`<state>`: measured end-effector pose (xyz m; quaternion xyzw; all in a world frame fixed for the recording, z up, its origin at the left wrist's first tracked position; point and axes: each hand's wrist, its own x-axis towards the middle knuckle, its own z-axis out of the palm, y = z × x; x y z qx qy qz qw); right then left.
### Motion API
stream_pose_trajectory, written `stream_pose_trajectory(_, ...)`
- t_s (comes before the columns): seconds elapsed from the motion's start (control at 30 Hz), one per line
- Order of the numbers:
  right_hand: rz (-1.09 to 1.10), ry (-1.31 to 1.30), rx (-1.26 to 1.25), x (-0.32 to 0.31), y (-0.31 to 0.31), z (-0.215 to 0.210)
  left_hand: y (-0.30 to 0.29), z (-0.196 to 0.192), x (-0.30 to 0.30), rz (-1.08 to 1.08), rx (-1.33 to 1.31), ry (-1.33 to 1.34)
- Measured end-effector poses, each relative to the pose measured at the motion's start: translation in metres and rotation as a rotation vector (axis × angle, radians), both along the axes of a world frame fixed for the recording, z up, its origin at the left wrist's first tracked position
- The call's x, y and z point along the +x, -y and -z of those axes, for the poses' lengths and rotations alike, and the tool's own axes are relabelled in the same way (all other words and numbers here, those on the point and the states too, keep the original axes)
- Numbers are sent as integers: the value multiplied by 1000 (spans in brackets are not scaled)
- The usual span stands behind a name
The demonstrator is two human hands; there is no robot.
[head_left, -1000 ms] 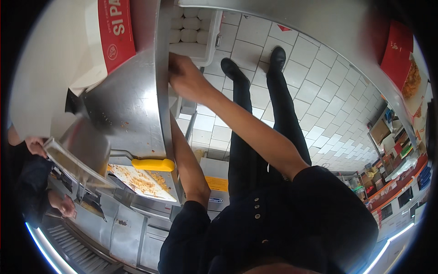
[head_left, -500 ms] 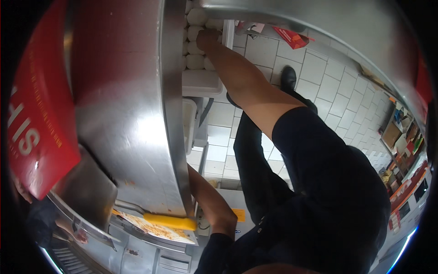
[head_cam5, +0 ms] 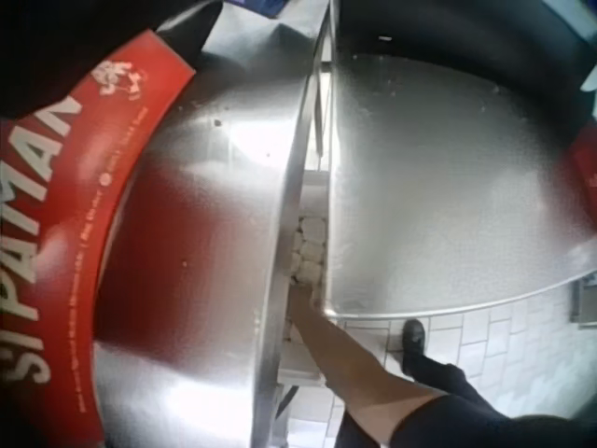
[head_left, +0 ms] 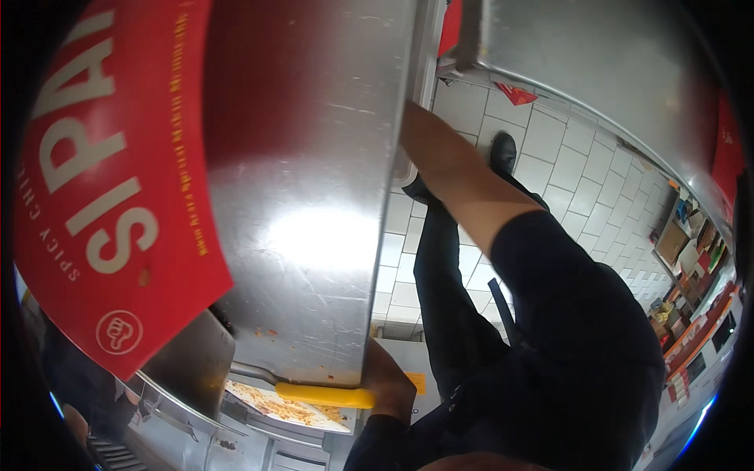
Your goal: The person packs meal boxes by weighing chicken on a scale, assembling takeout boxes, and filling the containers with fried chicken from a warmer, rice, noodles, and fried chicken pieces.
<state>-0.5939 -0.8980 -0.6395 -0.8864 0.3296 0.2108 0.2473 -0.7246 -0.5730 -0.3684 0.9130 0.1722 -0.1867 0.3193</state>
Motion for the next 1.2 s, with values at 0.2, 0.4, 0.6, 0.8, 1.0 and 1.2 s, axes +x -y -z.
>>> stream_pose_trajectory(0.2, 5, 144, 90, -11, 89, -10, 3, 22, -11, -23, -49, -71)
stream_pose_trajectory(0.4, 27, 345, 275, -98, 60, -59, -31, 29, 5, -36, 0, -86)
stream_pose_trajectory(0.6, 75, 518, 380, -93, 18, -117, -21, 36, 6, -12, -13, -140)
stream_pose_trajectory(0.8, 60, 691, 451, -144, -8, -256, 21, 10, -5, -26, -72, -191)
stream_pose_trajectory(1.0, 398, 166, 797, -334, -7, -438, 161, -63, -39, 335, -341, 56)
stream_pose_trajectory(1.2, 761, 661, 761, -405, 95, -609, 176, -10, -45, 856, 115, 539)
